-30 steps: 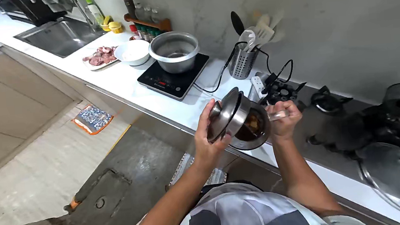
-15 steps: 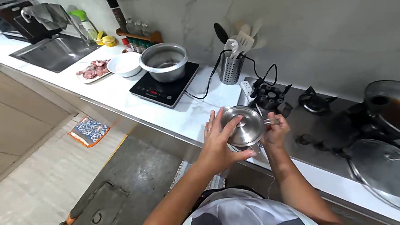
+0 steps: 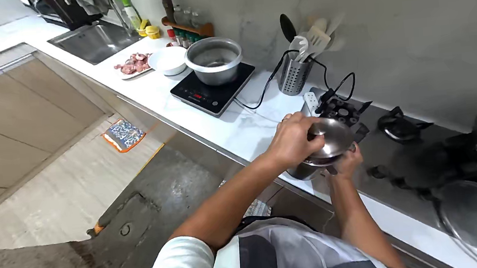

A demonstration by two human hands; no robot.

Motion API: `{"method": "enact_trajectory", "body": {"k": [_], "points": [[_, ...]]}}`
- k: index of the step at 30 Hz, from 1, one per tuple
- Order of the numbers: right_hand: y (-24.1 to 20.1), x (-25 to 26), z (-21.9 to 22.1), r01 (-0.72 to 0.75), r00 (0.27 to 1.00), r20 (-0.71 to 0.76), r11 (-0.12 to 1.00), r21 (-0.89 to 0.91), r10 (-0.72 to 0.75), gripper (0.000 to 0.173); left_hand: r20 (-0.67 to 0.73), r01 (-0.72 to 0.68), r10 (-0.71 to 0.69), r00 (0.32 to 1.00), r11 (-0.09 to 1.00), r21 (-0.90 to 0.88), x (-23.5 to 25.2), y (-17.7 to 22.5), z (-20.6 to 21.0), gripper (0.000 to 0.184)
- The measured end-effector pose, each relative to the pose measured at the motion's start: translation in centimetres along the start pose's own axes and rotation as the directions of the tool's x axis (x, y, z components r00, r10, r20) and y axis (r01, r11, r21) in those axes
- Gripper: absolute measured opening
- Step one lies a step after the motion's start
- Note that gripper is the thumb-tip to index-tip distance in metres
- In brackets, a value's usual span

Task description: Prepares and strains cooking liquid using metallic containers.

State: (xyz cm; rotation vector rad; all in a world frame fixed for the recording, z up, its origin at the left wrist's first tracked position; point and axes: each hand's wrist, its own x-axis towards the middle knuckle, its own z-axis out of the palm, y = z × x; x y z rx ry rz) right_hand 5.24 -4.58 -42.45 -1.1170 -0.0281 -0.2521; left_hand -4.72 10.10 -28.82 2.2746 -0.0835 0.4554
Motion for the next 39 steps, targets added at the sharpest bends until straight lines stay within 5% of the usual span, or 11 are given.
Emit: {"method": "enact_trajectory", "body": {"k": [6,10,14,18,26,30,35,39], "points": [[0.1,0.5,1.3,0.034,0.998,-0.056,0.999,0.010,-0.033,0.022,-0.301,-0.052,-0.065,0.952,0.930,-0.365,0.9,-2.2,-4.2,0.033],[0.2,0.8,1.6,0.145,0.982,-0.123,0.989,-0.010,-0.145,0.017,-0.436,-0.015,-0.093,0.895,0.971,-0.239,1.3,-9.6,-8.7,0.035],[0.4,0.3,1.8,0.221,0.944,-0.245,0.975,-0.029,-0.221,0.018,-0.044,0.230,-0.229,0.973,0.973,0.033,0.7,-19.7,-7.8,0.040],[0.3,-1.5,3.3,0.300,0.877,-0.362,0.949,-0.101,-0.316,0.017,0.355,0.179,-0.264,0.897,0.950,0.254,0.2,-25.4,-3.1,0.047],[-3.1,-4.6,4.1,0.308,0.791,-0.434,0.894,-0.325,-0.431,0.022,0.603,-0.049,-0.032,0.797,0.992,0.118,4.5,-22.7,0.4,0.051],[-4.6,-3.2,2.3,0.401,0.752,-0.486,0.894,-0.199,-0.446,0.022,0.647,-0.086,-0.002,0.763,0.991,0.104,5.9,-22.1,4.3,0.051],[-5.0,-2.5,4.0,0.412,0.743,-0.456,0.872,-0.264,-0.489,0.023,0.661,-0.045,-0.006,0.750,0.997,0.060,6.7,-22.5,4.4,0.055],[-4.1,-1.0,4.7,0.490,0.731,-0.293,0.773,-0.402,-0.616,0.027,0.543,0.181,0.067,0.837,0.903,-0.390,5.3,-18.0,-1.1,0.025]]}}
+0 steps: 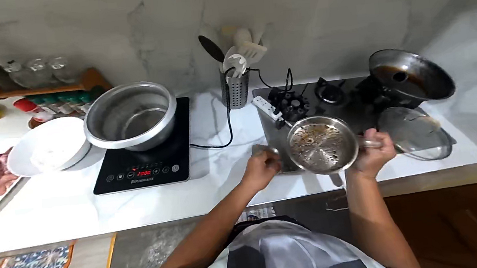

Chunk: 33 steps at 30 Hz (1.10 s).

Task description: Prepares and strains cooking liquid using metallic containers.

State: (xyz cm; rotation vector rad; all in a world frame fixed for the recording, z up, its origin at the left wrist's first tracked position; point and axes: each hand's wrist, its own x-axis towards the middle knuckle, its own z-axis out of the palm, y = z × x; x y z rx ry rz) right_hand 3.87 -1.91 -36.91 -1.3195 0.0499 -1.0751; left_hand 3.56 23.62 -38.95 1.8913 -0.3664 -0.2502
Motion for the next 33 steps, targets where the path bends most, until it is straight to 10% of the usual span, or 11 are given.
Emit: {"method": "enact_trajectory", "body": {"k": [3,6,14,26,33], "points": [[1.7,-0.3,1.9,0.095,0.993,0.069,0.995,-0.003,-0.094,0.024,0.205,0.147,-0.047,0.978,0.848,-0.508,-3.9,5.0,-1.7,0.030],[2.3,-1.0,4.8,0.077,0.996,0.051,0.997,-0.021,-0.076,0.022,0.349,0.261,-0.046,0.936,0.755,-0.602,-5.2,7.6,-3.5,0.046],[2.2,-4.6,12.5,0.091,0.994,0.073,0.990,-0.103,-0.084,0.019,0.136,0.315,-0.347,0.928,0.538,-0.782,-5.9,9.6,-9.2,0.020],[-6.6,-8.9,24.1,-0.058,0.998,0.013,0.976,-0.209,0.062,0.024,-0.132,0.108,-0.230,0.964,0.795,-0.597,-11.0,9.2,-31.6,0.016],[-8.6,-6.7,31.4,0.131,0.966,0.251,0.960,-0.246,-0.068,0.025,-0.356,0.157,-0.257,0.898,0.946,-0.285,-10.9,4.0,-42.9,0.008]]}}
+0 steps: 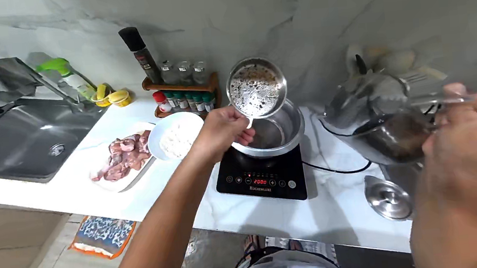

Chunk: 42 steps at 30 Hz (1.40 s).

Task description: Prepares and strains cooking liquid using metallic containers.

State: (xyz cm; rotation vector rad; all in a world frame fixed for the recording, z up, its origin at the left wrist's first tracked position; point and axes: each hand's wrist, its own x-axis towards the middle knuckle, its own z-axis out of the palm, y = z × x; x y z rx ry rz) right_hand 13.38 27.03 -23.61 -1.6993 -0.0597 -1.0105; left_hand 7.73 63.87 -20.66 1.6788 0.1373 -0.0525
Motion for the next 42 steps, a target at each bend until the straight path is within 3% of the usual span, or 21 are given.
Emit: {"method": "enact_trajectory", "body": {"k": [4,8,16,22,31,42], "points": [[-3.5,1.9,4.6,0.161,0.973,0.191,0.974,-0.157,-0.130,0.029,0.029,0.132,-0.129,0.991,0.978,-0.160,1.5,-4.2,0.8,0.010],[-5.7,3.6,8.7,0.359,0.891,0.372,0.907,-0.220,-0.262,0.037,0.055,0.212,-0.205,0.977,0.945,-0.249,1.6,-6.1,3.3,0.009],[-8.0,4.5,13.4,0.559,0.701,0.613,0.814,-0.155,-0.364,0.036,0.064,0.268,-0.262,0.963,0.899,-0.347,2.1,-6.2,5.2,0.006],[-9.0,5.2,15.2,0.521,0.706,0.644,0.832,-0.191,-0.294,0.038,0.049,0.265,-0.267,0.963,0.891,-0.367,2.1,-5.7,4.6,0.004],[-9.5,5.8,16.1,0.500,0.731,0.598,0.854,-0.142,-0.329,0.035,0.017,0.245,-0.258,0.966,0.892,-0.380,2.0,-5.9,3.8,0.006],[-10.7,6.8,15.3,0.562,0.687,0.618,0.819,-0.120,-0.381,0.035,0.032,0.227,-0.237,0.971,0.874,-0.430,1.8,-5.2,4.5,0.006]]}}
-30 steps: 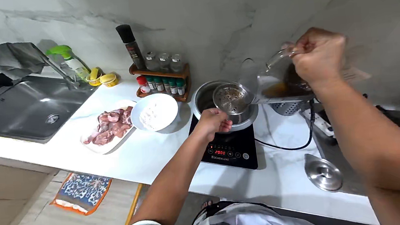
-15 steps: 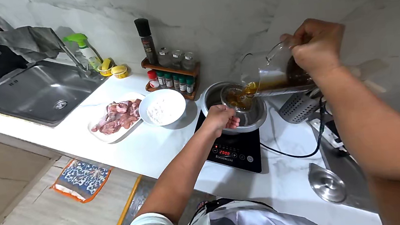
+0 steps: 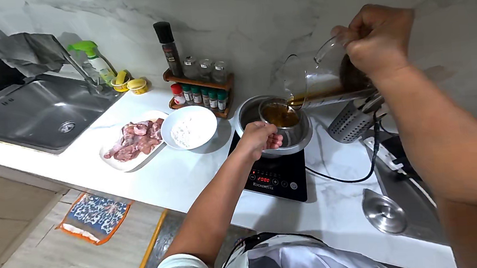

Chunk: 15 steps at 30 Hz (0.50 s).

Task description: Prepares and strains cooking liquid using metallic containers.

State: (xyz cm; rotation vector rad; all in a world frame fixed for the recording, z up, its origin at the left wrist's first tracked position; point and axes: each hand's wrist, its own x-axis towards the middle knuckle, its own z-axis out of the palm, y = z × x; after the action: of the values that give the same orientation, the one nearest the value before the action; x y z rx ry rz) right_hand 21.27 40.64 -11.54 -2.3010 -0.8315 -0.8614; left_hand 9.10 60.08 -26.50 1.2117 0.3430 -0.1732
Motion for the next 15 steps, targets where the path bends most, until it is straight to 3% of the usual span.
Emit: {"method": "enact_trajectory", "body": {"k": [15], "points": [[-0.41,0.65,-0.23,0.066,0.997,-0.043,0.998,0.007,-0.065,0.037,-0.012,-0.016,0.016,1.000,1.000,-0.002,-0.30,0.58,0.25,0.005]]}}
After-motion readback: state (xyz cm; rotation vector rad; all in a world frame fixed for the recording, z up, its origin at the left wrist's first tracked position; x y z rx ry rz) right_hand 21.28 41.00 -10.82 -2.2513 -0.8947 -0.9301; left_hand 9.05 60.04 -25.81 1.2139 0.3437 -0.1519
